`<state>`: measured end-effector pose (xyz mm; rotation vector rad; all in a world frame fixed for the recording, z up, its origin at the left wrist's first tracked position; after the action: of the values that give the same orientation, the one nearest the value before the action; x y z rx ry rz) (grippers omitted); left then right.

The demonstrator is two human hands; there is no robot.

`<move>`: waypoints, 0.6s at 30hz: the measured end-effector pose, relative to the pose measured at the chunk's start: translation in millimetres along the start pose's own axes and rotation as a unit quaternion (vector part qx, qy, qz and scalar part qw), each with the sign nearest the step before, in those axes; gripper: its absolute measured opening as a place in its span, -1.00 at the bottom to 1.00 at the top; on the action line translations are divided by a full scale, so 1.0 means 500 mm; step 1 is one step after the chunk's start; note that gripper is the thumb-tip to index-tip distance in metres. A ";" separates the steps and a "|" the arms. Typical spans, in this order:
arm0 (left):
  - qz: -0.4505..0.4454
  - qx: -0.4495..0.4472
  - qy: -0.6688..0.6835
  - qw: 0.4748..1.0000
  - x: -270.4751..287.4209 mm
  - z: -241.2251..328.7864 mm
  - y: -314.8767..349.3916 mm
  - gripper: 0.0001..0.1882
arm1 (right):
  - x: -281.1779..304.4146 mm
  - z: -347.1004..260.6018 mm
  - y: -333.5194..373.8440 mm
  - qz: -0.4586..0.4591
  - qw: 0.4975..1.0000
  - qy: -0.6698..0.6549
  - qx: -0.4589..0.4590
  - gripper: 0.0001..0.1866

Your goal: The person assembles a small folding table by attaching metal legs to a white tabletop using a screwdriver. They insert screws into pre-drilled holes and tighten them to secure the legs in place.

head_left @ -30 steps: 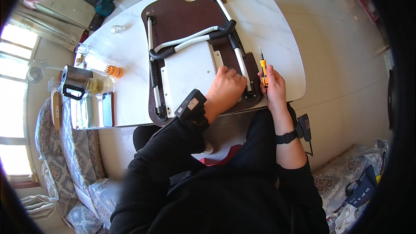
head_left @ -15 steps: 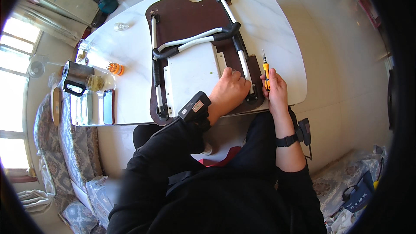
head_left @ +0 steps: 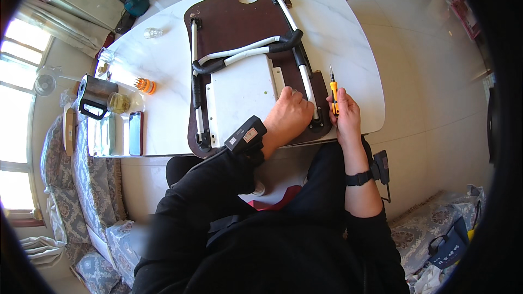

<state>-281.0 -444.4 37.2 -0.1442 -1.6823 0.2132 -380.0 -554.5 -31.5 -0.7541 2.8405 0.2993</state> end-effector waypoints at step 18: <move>-0.024 -0.002 0.069 0.997 -0.011 -0.013 -0.006 -0.84 | -0.008 -0.003 0.001 -0.026 1.000 -0.012 -0.008 -0.49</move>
<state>-273.6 -448.1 33.4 -0.1181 -1.5465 0.1607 -377.0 -552.5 -29.2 -0.8195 2.7955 0.3199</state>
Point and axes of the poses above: each hand's wrist, its own y-axis away from the middle knuckle, its own x-axis out of the back of the hand, z = x × y, the point moved 7 cm from there along -y, towards the middle knuckle, and after that the axes turned 7 degrees about x, right-handed, at the moved point
